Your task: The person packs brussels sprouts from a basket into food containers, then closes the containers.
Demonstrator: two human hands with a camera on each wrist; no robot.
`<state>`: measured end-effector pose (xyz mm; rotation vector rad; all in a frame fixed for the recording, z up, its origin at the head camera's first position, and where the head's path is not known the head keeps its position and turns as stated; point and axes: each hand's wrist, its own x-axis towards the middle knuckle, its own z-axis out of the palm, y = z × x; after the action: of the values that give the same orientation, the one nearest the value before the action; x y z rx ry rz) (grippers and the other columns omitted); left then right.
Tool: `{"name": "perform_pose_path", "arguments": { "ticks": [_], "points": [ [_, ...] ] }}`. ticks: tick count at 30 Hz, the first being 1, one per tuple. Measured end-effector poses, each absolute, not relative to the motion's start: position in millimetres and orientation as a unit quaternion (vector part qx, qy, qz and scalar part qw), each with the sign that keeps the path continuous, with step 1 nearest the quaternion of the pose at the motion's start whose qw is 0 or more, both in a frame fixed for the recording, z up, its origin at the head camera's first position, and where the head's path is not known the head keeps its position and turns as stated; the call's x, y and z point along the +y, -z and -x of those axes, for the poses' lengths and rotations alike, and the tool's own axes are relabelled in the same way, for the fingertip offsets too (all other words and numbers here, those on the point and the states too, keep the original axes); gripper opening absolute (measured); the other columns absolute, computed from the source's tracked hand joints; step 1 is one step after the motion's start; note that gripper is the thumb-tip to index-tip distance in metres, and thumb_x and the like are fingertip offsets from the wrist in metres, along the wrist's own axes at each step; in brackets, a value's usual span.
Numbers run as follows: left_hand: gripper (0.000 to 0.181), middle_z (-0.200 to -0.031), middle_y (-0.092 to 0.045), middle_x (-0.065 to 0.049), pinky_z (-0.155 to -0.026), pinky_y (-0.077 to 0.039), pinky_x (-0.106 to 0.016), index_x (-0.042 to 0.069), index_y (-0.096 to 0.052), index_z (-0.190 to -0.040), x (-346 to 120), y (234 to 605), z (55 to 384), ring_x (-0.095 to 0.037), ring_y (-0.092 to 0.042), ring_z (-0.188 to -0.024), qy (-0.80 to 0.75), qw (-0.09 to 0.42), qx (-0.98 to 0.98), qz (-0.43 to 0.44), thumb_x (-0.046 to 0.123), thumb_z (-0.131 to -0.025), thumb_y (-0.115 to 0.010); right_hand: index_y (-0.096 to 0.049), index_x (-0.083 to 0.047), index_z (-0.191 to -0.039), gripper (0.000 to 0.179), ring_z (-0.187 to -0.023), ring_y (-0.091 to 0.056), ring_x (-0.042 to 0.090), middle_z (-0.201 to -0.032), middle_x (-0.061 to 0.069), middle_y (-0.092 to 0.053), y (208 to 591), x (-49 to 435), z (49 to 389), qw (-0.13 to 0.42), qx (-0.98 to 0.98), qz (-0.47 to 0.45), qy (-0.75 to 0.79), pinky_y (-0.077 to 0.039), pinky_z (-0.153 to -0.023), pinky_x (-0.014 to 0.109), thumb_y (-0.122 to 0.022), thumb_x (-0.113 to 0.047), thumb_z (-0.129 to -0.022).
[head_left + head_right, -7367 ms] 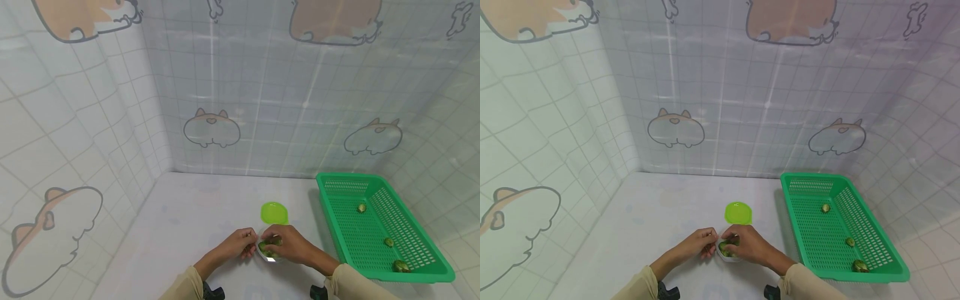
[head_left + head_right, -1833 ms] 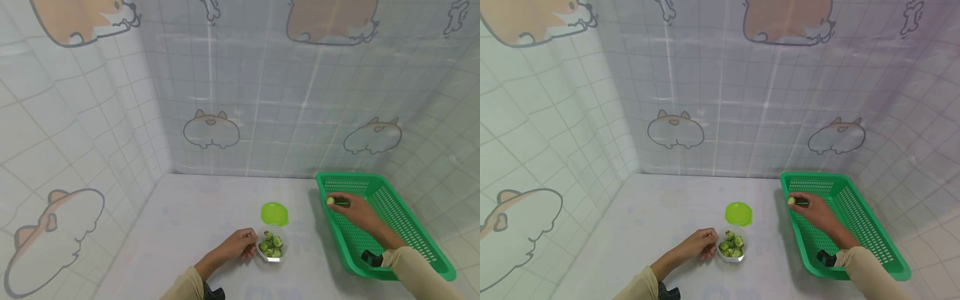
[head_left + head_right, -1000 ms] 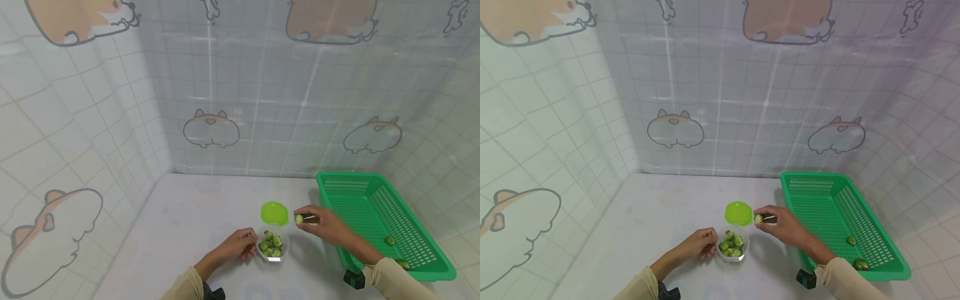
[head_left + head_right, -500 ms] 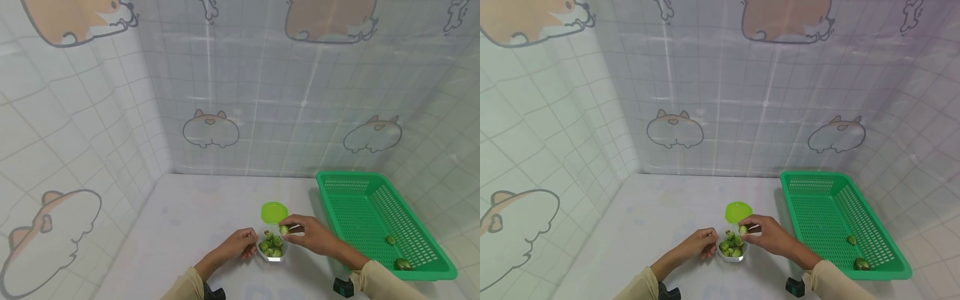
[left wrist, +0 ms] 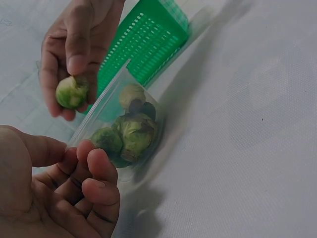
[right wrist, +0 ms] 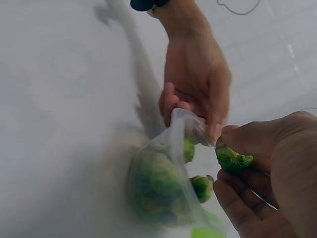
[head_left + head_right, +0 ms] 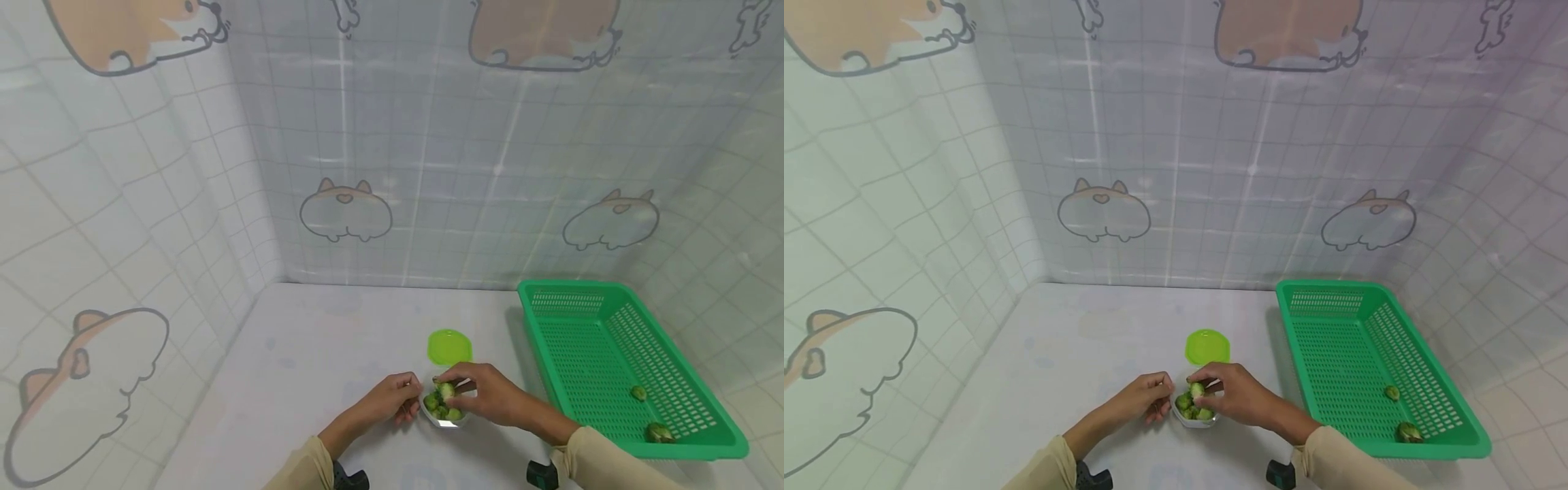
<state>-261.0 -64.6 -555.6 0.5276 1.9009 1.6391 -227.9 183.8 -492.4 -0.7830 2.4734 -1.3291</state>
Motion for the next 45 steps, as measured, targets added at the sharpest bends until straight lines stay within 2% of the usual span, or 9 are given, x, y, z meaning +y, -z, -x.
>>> {"name": "perform_pose_path", "arguments": {
  "ticks": [4, 7, 11, 17, 33, 45],
  "points": [
    [0.026, -0.072, -0.061, -0.004, -0.049, -0.042, -0.022, 0.003, -0.056, -0.089, -64.7, 555.4, 261.2, -0.012, -0.055, -0.06, -0.609, 0.288, 0.711, -0.2, 0.021, -0.106, -0.049, -0.069, -0.013, -0.12, 0.035, -0.107, -0.066, 0.015, -0.122, 0.007, -0.068, 500.2, 181.1, 227.5, 0.121, 0.851, 0.273, 0.432, -0.056, -0.088, 0.033, -0.079, -0.011, -0.087],
    [0.025, -0.073, -0.061, -0.004, -0.049, -0.042, -0.022, 0.004, -0.056, -0.09, -64.8, 553.9, 260.9, -0.013, -0.055, -0.06, -0.608, 0.29, 0.712, -0.198, 0.021, -0.106, -0.049, -0.069, -0.01, -0.121, 0.036, -0.104, -0.066, 0.009, -0.122, 0.004, -0.068, 503.0, 179.7, 226.9, 0.128, 0.862, 0.272, 0.409, -0.056, -0.089, 0.032, -0.08, -0.011, -0.087],
    [0.026, -0.073, -0.061, -0.005, -0.049, -0.042, -0.022, 0.001, -0.056, -0.091, -64.7, 552.0, 260.6, -0.013, -0.055, -0.06, -0.61, 0.29, 0.711, -0.197, 0.021, -0.106, -0.049, -0.07, -0.012, -0.121, 0.036, -0.101, -0.065, 0.006, -0.117, -0.003, -0.069, 503.8, 178.6, 226.8, 0.128, 0.876, 0.27, 0.377, -0.055, -0.088, 0.031, -0.08, -0.014, -0.086],
    [0.027, -0.073, -0.06, -0.006, -0.05, -0.042, -0.023, -0.002, -0.055, -0.092, -64.1, 551.5, 260.5, -0.013, -0.055, -0.061, -0.611, 0.291, 0.71, -0.197, 0.02, -0.106, -0.049, -0.07, -0.012, -0.12, 0.035, -0.1, -0.063, 0.003, -0.114, -0.006, -0.069, 505.6, 177.5, 228.0, 0.129, 0.886, 0.27, 0.354, -0.054, -0.086, 0.029, -0.081, -0.017, -0.087],
    [0.026, -0.073, -0.061, -0.005, -0.049, -0.042, -0.024, -0.001, -0.056, -0.092, -63.1, 552.3, 260.6, -0.013, -0.055, -0.06, -0.608, 0.288, 0.713, -0.196, 0.02, -0.105, -0.049, -0.07, -0.013, -0.119, 0.034, -0.103, -0.066, 0.009, -0.118, -0.003, -0.069, 503.0, 180.3, 224.9, 0.129, 0.876, 0.266, 0.381, -0.055, -0.09, 0.035, -0.08, -0.017, -0.087],
    [0.027, -0.072, -0.06, -0.004, -0.048, -0.042, -0.024, -0.002, -0.056, -0.093, -63.5, 552.1, 259.7, -0.013, -0.055, -0.059, -0.61, 0.283, 0.715, -0.192, 0.02, -0.106, -0.049, -0.07, -0.009, -0.117, 0.033, -0.107, -0.069, 0.022, -0.116, 0.003, -0.07, 500.0, 196.3, 223.9, 0.104, 0.873, 0.256, 0.402, -0.056, -0.09, 0.031, -0.08, -0.015, -0.086]
  ]
}}
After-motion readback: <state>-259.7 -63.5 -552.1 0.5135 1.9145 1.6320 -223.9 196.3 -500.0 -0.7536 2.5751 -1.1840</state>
